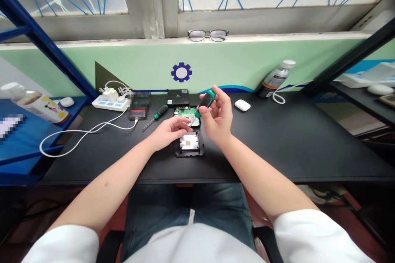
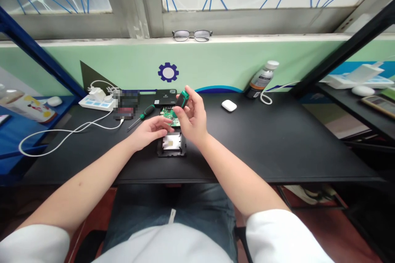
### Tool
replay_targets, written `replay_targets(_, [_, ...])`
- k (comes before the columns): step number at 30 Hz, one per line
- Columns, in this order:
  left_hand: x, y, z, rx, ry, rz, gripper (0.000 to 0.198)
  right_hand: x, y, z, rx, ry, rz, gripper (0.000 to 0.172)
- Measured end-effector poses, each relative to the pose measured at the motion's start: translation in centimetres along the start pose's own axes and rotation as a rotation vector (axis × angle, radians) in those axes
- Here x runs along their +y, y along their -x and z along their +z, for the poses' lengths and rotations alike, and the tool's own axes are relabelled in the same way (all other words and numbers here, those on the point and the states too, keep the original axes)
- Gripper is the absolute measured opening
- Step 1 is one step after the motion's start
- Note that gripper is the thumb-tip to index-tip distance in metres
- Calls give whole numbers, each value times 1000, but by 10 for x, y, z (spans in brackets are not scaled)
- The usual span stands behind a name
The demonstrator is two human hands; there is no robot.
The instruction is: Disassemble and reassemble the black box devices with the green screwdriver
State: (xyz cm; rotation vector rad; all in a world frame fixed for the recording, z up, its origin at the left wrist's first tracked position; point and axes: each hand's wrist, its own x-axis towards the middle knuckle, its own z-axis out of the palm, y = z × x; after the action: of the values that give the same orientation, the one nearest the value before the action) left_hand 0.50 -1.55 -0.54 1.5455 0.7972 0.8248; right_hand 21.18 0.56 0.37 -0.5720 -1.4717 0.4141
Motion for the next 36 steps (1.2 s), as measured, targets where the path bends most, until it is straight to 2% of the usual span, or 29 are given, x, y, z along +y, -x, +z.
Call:
replay_targets(3, [-2,-1,-1,61,-99,54,43,2,-4,-11,-33,43,-10,56])
replay_targets(7, [0,1,-4,133,-507,279,19,-2,-6,-28,-132,120,-44,56])
replay_targets(9, [2,3,-4,65,-694,371,17,-6,-4,-32,-161,131,-74,54])
replay_targets(12, [5,7,-1,-45,-840,392,28,-8,0,-30,-184,134,-127,52])
replay_targets(15, [5,9,3,-94,-895,364,38,-7,2,-27,-202,140,-140,50])
replay_targets(21, [0,4,13,-116,-908,400,33,0,2,-29,-180,92,-71,50])
replay_targets(25, [0,4,17,-107,-984,444,27,1,2,-29,-211,112,-65,49])
replay_targets(31, [6,11,18,-221,-1119,452,30,-4,1,-27,-236,114,-110,47])
replay_targets(36, [-1,8,20,-173,-1061,460,26,-6,-1,-28,-273,167,-169,47])
